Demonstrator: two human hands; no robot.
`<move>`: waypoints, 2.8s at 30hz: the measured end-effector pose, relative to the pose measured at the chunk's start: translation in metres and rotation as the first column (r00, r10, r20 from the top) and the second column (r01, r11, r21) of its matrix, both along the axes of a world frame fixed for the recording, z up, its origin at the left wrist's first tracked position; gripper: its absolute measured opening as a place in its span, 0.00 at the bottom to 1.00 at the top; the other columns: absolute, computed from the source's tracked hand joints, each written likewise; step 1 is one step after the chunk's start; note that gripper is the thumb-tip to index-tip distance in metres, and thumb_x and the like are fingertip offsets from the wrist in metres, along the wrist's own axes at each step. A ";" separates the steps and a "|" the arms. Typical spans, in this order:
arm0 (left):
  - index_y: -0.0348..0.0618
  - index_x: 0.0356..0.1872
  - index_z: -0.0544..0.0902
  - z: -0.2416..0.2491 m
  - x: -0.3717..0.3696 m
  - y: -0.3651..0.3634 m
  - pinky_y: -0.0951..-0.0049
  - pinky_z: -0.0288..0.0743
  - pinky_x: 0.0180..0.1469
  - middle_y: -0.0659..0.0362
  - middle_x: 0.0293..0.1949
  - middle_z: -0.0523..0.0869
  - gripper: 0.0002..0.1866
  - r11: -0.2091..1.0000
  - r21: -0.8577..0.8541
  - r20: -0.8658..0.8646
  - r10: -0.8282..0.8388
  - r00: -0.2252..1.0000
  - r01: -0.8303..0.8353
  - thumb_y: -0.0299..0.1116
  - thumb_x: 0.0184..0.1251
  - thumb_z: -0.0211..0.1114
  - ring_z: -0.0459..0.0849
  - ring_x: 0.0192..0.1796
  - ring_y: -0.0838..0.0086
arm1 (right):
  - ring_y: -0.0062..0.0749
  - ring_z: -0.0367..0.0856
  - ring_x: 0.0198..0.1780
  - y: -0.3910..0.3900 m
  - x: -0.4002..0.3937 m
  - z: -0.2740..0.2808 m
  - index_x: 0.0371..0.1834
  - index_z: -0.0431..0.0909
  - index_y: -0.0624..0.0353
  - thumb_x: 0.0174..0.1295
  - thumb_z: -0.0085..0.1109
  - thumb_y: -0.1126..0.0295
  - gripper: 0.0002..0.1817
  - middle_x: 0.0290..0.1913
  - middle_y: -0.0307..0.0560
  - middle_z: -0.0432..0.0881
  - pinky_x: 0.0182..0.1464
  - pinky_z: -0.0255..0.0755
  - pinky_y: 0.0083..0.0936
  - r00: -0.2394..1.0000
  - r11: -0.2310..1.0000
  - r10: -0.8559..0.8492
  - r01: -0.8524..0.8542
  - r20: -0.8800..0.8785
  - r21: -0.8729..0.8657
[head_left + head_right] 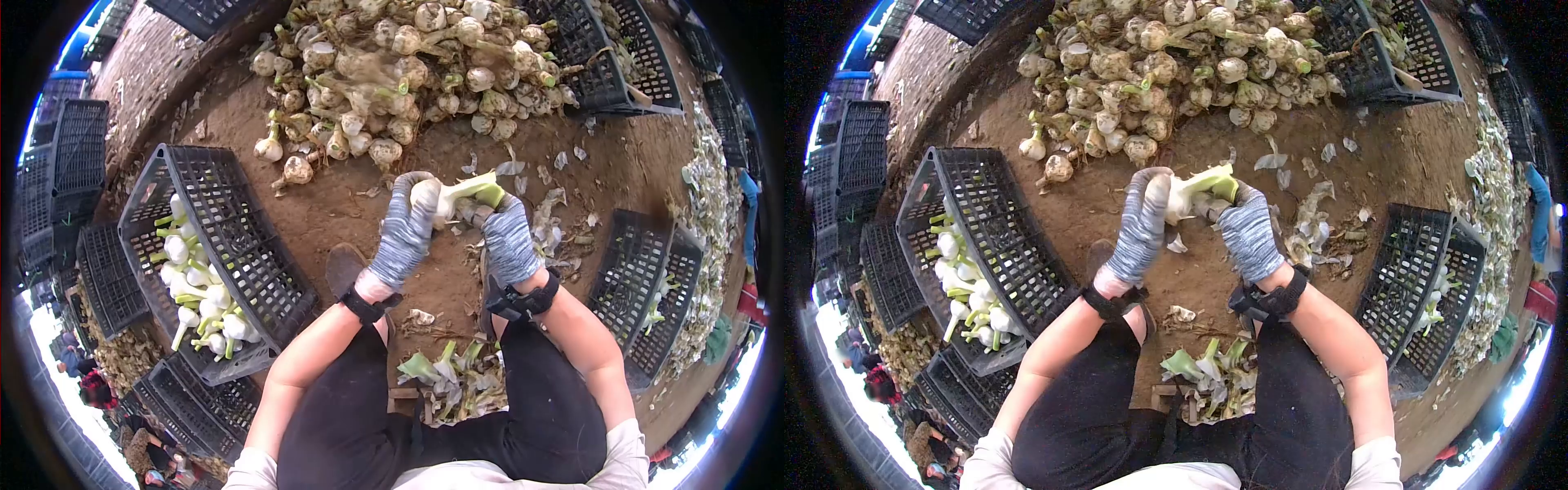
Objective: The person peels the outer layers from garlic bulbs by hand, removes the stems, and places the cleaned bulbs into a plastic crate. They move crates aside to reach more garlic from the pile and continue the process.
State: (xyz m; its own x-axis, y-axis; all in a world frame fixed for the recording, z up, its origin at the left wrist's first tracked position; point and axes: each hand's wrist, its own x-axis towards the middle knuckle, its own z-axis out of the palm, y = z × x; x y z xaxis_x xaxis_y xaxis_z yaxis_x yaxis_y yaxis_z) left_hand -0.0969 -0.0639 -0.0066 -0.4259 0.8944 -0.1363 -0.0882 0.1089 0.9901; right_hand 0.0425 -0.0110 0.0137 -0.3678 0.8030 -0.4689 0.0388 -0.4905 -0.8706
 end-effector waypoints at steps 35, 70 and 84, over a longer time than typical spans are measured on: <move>0.45 0.60 0.67 0.009 -0.009 -0.007 0.75 0.77 0.48 0.57 0.50 0.78 0.30 0.941 0.033 0.536 -0.302 0.788 0.338 0.34 0.57 0.71 0.79 0.49 0.75 | 0.22 0.80 0.42 0.021 0.025 0.009 0.50 0.77 0.65 0.61 0.57 0.73 0.14 0.42 0.42 0.83 0.46 0.75 0.22 0.981 0.980 0.150 -0.131 -0.120 0.153; 0.33 0.58 0.72 0.014 -0.029 0.001 0.76 0.73 0.54 0.54 0.51 0.81 0.26 0.953 -0.024 0.403 -0.267 0.876 0.302 0.47 0.71 0.55 0.79 0.51 0.76 | 0.24 0.74 0.40 0.013 0.023 -0.004 0.53 0.71 0.63 0.59 0.63 0.63 0.23 0.40 0.42 0.78 0.44 0.71 0.23 0.937 0.953 0.301 -0.301 0.179 -0.028; 0.35 0.54 0.72 0.013 -0.013 -0.005 0.76 0.72 0.54 0.54 0.53 0.79 0.19 0.982 0.050 -0.116 -0.178 0.977 0.184 0.33 0.67 0.62 0.79 0.49 0.75 | 0.20 0.76 0.39 0.013 0.010 0.024 0.48 0.73 0.60 0.58 0.61 0.68 0.17 0.39 0.40 0.79 0.41 0.73 0.19 0.979 0.974 0.179 -0.191 -0.098 -0.121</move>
State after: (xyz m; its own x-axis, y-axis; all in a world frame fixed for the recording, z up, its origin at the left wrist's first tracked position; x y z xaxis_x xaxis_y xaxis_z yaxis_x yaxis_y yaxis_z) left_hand -0.1103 -0.0694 0.0066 -0.2658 0.9632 -0.0411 0.0377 0.0530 0.9979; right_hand 0.0528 0.0017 0.0380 -0.5479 0.6522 -0.5239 0.0671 -0.5900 -0.8046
